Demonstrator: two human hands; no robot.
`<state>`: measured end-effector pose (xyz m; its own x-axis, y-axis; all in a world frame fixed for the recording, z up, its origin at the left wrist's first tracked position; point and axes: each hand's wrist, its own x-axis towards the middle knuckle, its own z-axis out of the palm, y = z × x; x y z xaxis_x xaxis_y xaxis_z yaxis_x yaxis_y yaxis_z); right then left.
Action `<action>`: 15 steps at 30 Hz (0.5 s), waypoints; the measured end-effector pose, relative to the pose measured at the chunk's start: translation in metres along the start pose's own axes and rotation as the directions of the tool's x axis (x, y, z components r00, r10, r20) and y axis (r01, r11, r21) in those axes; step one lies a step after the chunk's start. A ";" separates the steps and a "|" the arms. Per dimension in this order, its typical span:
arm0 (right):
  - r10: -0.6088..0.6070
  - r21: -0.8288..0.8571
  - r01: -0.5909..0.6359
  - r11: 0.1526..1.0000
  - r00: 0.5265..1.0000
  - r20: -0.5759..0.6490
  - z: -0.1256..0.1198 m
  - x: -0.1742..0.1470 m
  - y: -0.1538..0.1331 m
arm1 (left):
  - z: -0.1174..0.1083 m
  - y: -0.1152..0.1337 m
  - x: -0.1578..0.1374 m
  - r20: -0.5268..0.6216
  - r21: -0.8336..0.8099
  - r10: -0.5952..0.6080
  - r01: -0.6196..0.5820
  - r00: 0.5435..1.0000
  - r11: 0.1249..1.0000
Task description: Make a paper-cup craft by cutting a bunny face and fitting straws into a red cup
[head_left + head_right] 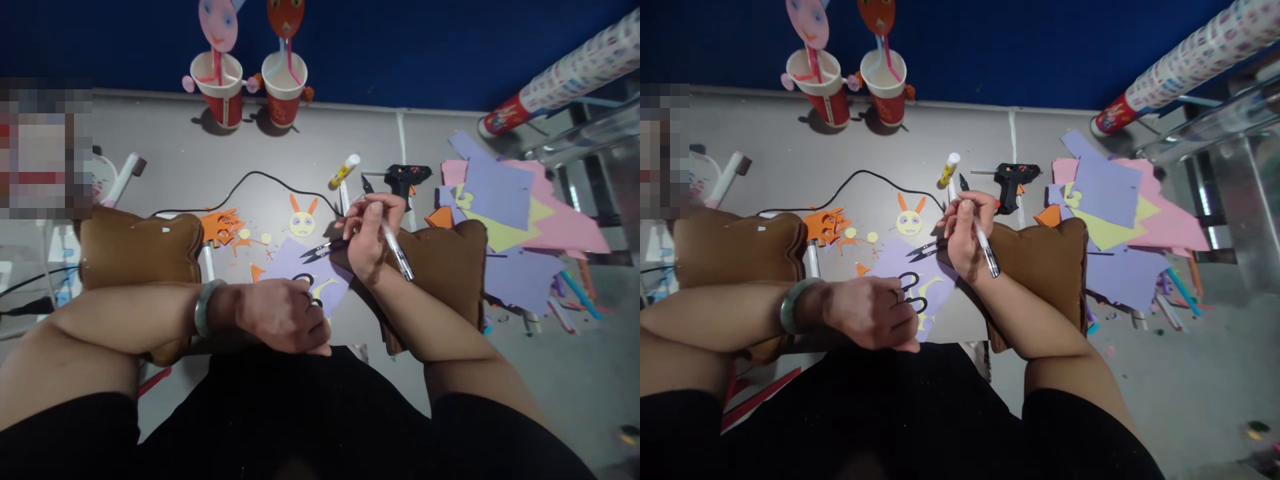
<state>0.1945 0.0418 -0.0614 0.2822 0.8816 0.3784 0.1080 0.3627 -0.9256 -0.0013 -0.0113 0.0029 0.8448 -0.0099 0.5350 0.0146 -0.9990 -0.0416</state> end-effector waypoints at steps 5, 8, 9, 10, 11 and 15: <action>-0.024 0.003 0.024 1.000 1.000 0.013 0.003 0.002 -0.002 | 0.008 -0.007 -0.002 0.001 -0.033 0.096 -0.096 0.995 0.995; -0.052 -0.042 0.053 0.998 0.999 0.013 0.005 0.005 -0.001 | 0.016 -0.009 0.002 0.021 -0.013 0.175 -0.175 0.984 0.984; -0.066 -0.066 0.067 0.996 0.998 0.012 0.005 0.006 0.000 | 0.017 -0.009 0.005 0.027 -0.002 0.196 -0.196 0.980 0.981; -0.090 -0.085 0.090 0.992 0.996 0.010 0.005 0.008 0.000 | 0.017 -0.006 0.008 0.025 0.010 0.215 -0.215 0.976 0.977; -0.122 -0.096 0.122 0.988 0.992 0.008 0.006 0.010 -0.001 | 0.015 -0.003 0.013 0.020 0.019 0.235 -0.235 0.972 0.972; -0.295 -0.163 0.291 0.943 0.956 0.003 0.005 0.016 -0.008 | -0.001 0.024 0.028 -0.006 0.000 0.315 -0.315 0.949 0.949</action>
<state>0.1934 0.0547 -0.0479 0.2347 0.7366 0.6343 0.3394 0.5493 -0.7636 0.0221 -0.0357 0.0175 0.8034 -0.3239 0.4996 -0.2518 -0.9452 -0.2078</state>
